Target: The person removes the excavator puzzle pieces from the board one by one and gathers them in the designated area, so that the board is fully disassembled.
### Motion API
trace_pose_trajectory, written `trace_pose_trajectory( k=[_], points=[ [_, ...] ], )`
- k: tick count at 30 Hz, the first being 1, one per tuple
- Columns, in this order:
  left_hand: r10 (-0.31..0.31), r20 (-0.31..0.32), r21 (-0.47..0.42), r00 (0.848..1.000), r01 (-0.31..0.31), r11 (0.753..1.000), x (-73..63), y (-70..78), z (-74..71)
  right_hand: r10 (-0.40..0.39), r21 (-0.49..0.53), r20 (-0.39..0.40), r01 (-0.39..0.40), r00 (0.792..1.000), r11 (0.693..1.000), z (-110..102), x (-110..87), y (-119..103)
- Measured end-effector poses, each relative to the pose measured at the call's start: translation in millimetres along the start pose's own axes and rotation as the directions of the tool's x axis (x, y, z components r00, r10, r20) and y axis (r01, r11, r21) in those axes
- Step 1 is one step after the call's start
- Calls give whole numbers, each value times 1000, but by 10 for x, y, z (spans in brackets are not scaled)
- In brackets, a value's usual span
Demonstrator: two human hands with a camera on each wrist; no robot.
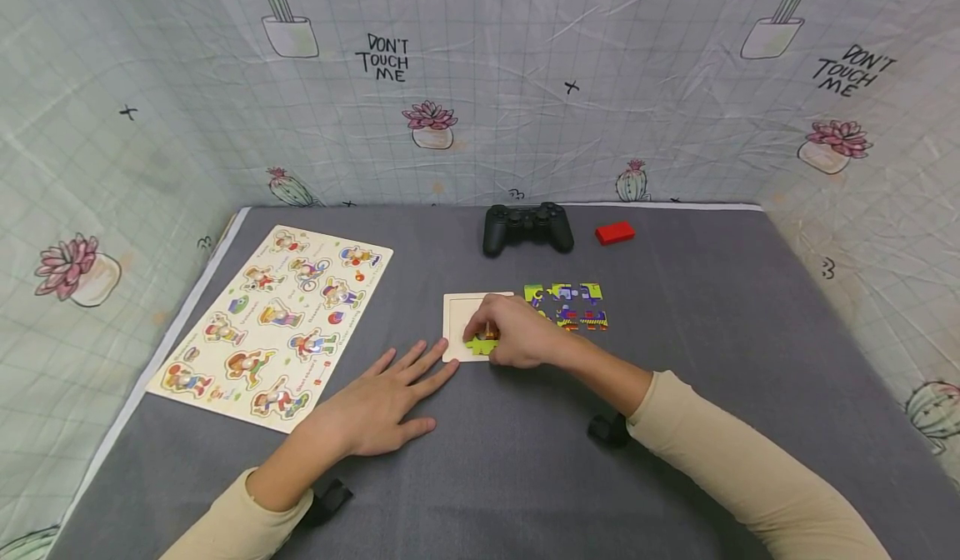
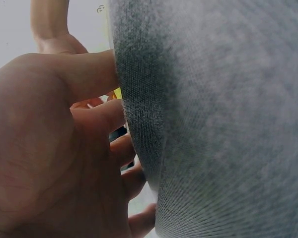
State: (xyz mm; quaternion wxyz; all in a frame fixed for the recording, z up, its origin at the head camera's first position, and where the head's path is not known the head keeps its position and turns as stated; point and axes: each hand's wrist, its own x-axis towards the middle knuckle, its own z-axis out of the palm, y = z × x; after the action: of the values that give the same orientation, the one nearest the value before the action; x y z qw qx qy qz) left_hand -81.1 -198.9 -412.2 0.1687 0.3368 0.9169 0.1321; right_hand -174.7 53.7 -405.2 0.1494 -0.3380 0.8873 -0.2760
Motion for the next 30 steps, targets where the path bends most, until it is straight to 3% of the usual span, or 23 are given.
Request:
trace_pose_trajectory(
  k=[14,30],
  points=[
    [-18,20,14,1000,18,1000,-2,8,-6,51,28,19,-51,999,998,-86,-85,42],
    [-16,18,9,1000,16,1000,2,-2,-1,113,62,11,-113,994,992,-256,-387,179]
  ],
)
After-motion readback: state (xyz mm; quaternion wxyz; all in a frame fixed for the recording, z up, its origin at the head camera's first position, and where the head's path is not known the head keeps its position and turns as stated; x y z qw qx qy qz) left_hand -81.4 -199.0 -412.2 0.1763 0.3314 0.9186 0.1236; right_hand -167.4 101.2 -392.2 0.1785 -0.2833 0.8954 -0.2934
